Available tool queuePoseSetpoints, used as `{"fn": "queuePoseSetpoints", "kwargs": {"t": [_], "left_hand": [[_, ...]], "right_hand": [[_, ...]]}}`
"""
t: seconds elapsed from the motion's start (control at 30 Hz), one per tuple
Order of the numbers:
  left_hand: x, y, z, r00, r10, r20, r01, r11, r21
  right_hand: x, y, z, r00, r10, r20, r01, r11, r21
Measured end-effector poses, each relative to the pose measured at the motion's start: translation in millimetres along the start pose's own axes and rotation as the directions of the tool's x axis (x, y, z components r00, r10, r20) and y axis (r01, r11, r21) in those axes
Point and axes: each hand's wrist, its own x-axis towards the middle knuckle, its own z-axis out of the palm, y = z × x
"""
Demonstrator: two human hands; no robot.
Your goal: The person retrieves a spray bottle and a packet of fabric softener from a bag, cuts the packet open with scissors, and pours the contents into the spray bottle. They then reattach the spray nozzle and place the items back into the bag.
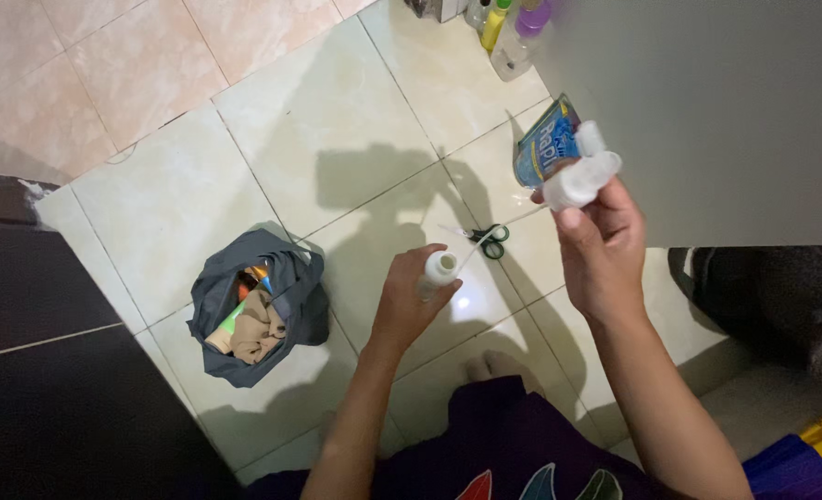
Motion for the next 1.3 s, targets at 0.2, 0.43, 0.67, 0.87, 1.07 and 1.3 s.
{"fn": "queuePoseSetpoints", "kwargs": {"t": [0.2,0.43,0.67,0.87,1.07,1.3], "left_hand": [[3,14,-2,1.0,-0.014,0.009,0.014,1.0,0.002],[8,29,-7,1.0,-0.002,0.022,0.002,1.0,-0.006],[11,48,-19,1.0,0.01,-0.004,-0.01,0.999,-0.035],[12,58,-27,0.999,0.042,-0.032,-0.043,0.998,-0.046],[10,61,-25,0.984,0.143,-0.107,-0.149,0.987,-0.057],[14,71,-35,0.983,0.166,-0.078,-0.17,0.984,-0.059]], "right_hand": [[-5,2,-5,0.999,-0.041,0.004,0.041,0.999,-0.004],[-10,25,-1,0.97,0.087,0.226,-0.038,0.976,-0.212],[-13,49,10,0.91,0.257,0.325,-0.105,0.902,-0.419],[-6,31,11,0.876,0.174,0.449,0.117,0.828,-0.548],[-5,18,19,0.877,0.199,0.438,0.077,0.84,-0.537],[4,-34,36,0.833,-0.054,0.55,0.424,0.7,-0.574]]}}
